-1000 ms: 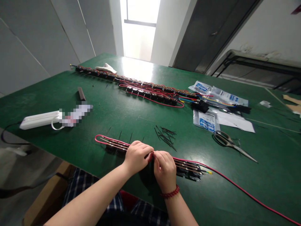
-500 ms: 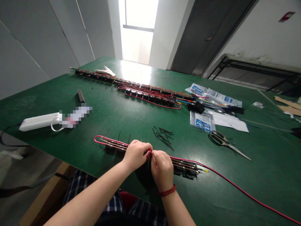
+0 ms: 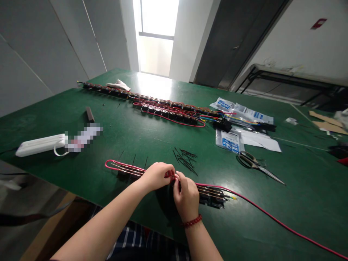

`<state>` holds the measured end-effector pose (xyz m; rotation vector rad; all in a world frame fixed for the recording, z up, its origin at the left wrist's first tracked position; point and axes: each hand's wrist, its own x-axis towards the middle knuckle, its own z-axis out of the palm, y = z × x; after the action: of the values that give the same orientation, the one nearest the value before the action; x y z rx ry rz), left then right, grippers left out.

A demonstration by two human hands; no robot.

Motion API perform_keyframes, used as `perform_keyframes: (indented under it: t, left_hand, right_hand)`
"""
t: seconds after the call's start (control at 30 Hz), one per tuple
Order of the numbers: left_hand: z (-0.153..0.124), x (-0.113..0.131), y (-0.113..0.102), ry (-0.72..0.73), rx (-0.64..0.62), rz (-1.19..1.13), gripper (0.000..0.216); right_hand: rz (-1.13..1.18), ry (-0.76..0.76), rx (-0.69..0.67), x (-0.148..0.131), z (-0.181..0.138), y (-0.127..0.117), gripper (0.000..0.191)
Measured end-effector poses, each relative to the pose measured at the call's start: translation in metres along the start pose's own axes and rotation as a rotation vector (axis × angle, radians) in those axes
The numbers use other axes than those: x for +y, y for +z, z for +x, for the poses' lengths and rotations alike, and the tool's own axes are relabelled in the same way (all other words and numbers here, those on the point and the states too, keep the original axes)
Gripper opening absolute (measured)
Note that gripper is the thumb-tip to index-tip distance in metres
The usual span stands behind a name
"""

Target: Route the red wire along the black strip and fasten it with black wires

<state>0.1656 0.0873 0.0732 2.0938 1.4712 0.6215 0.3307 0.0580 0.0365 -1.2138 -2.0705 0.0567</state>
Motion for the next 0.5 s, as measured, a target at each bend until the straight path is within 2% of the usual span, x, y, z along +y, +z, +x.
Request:
perform_keyframes:
  t: [0.2,0.33,0.5]
  left_hand:
    - [0.001,-0.004,-0.009,-0.115,-0.049,-0.267,0.010]
    - [0.002,-0.011,-0.014,-0.143,-0.082,-0.330,0.012]
    - [0.001,-0.015,-0.009,-0.157,-0.026,-0.383,0.012]
  right_hand:
    - [0.012,-0.009,0.000,-0.002,0.001,-0.003,0.019]
    - [0.024,-0.059,-0.031,-0.003,0.003,-0.005,0.021]
    - [0.013,-0.065,-0.033,-0.003,0.003,-0.004,0.025]
